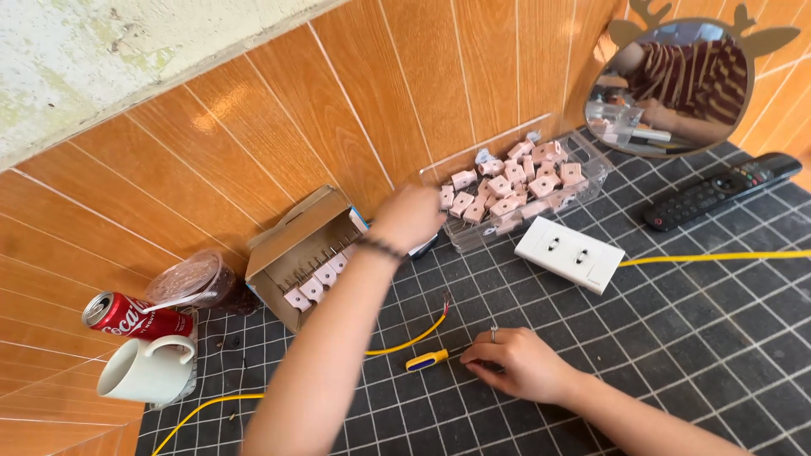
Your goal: The person uses a screwdriver to tighten screws on a small pink electrical component while holding a yellow cable. They then pick up a metal terminal, attach it to the cable, and secure it into the component. The person repeats this process with additional terminals and components.
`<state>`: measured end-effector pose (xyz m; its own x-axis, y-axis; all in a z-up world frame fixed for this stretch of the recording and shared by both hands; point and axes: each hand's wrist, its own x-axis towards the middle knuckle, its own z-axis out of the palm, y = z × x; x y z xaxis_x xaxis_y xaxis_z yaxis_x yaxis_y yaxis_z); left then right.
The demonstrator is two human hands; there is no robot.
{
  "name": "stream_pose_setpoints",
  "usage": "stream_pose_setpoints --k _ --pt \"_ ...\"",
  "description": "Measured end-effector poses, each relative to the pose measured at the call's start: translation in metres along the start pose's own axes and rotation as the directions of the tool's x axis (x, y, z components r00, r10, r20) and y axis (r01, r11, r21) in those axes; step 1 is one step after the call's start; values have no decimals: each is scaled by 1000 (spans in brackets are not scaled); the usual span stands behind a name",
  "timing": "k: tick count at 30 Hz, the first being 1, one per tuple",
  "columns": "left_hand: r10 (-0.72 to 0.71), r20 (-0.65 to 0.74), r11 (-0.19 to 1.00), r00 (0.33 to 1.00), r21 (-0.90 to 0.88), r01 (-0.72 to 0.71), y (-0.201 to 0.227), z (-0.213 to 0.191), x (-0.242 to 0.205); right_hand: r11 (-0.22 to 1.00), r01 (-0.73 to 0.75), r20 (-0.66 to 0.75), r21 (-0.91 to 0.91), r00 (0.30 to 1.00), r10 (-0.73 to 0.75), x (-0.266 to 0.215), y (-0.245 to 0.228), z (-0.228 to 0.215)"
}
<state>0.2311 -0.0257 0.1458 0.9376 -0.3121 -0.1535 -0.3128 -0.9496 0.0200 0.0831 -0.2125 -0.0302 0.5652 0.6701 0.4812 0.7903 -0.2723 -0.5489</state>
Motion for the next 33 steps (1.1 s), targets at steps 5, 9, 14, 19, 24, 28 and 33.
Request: stream_pose_setpoints --k 5,9,14,19,24,28,33 --pt "56 -118 950 991 311 -16 -14 70 113 999 42 13 -17 999 -41 2 -5 -4" --pt "-66 1 921 998 384 61 -5 102 143 996 93 47 -16 995 -92 2 -7 -4" --pt "-219 83 894 972 417 165 -4 115 167 993 118 36 -21 992 -118 1 -7 -2" --pt "-300 95 845 949 487 219 6 110 164 991 134 40 -24 990 -133 0 -5 0" --pt "-378 87 854 922 416 311 19 105 154 994 108 11 -16 994 -108 0 -5 -2" --pt "-357 99 882 929 363 301 21 99 141 998 49 22 -32 999 -48 -1 -2 -1" --pt "-303 -137 889 943 316 332 17 80 119 989 -94 -124 112 986 108 5 -6 -5"
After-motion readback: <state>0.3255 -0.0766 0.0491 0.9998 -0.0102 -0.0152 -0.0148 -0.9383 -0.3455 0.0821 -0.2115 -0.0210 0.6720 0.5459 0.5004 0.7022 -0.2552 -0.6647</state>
